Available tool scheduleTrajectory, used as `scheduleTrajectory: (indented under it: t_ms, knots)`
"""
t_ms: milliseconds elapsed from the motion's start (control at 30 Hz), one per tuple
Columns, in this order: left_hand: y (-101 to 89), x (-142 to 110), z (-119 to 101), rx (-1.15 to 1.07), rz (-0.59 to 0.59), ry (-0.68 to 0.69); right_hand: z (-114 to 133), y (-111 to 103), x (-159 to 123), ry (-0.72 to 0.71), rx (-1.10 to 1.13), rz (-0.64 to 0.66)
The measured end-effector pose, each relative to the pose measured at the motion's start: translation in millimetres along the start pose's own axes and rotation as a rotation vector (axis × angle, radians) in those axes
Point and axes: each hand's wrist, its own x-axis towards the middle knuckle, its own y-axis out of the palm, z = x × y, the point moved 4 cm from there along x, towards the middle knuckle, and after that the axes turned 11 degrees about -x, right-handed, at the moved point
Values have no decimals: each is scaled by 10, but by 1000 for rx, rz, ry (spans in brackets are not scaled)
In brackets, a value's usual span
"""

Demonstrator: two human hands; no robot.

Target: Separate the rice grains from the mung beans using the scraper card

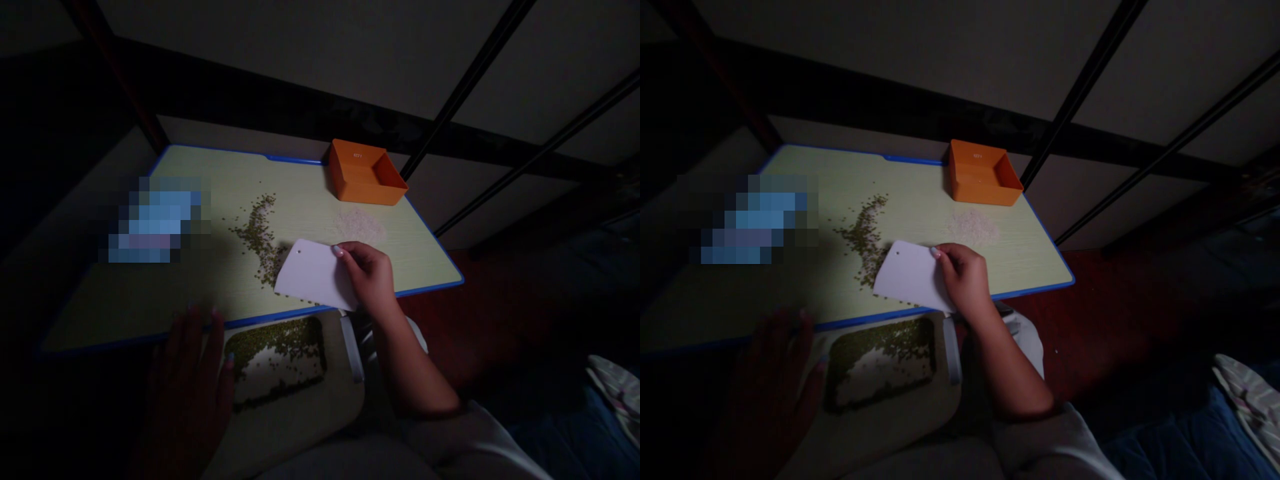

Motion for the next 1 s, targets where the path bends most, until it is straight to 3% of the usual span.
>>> scheduleTrajectory:
  t_ms: [1000]
  knots:
    - [-13, -3, -14, 35, -22, 27, 96, 29, -155, -37, 24, 23]
